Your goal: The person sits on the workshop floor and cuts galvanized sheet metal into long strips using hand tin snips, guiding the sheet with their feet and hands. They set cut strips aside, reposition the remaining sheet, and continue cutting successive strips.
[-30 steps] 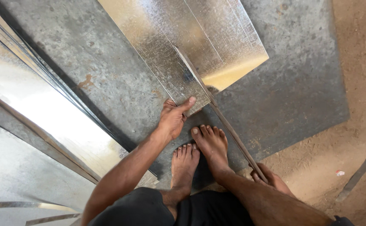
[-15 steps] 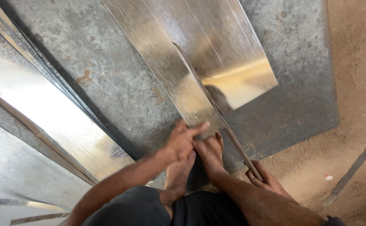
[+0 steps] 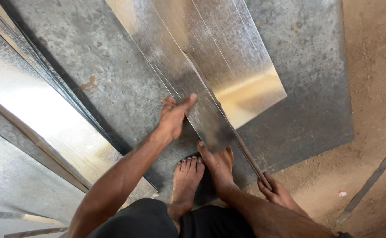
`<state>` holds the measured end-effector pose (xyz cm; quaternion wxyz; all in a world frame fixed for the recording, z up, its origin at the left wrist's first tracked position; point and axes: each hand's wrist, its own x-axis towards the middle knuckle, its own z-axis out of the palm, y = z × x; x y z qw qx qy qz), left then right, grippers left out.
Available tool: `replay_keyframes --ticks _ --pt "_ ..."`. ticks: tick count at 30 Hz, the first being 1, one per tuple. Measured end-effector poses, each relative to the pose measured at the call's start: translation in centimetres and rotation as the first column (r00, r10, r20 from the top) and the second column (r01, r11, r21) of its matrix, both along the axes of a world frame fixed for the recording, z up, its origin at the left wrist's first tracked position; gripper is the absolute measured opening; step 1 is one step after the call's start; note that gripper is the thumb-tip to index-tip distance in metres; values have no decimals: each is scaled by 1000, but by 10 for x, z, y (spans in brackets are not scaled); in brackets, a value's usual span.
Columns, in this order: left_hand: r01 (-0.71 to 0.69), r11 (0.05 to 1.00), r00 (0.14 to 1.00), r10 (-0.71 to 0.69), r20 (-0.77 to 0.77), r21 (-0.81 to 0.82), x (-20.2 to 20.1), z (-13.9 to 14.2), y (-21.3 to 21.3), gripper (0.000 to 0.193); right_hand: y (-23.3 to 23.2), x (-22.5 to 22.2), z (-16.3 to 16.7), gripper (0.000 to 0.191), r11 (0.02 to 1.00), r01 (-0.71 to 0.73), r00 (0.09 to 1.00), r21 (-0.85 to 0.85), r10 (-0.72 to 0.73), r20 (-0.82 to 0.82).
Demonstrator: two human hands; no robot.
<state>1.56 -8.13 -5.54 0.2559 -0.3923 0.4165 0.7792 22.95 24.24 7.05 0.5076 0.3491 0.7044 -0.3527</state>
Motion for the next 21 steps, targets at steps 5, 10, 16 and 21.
replay_keyframes --ticks 5,10,16,21 --pt "148 980 988 -152 23 130 50 16 15 29 -9 -32 16 59 993 -107 994 -56 108 11" --pt "134 968 988 -113 -107 214 49 6 14 23 -34 -30 -4 45 896 -334 940 291 339 36" --pt "149 983 987 -142 -70 105 24 31 13 23 -9 -28 -27 47 961 -237 970 142 243 -30" --pt "102 915 994 -81 -72 391 54 57 17 24 0 -51 -18 76 909 -223 936 -352 98 -338"
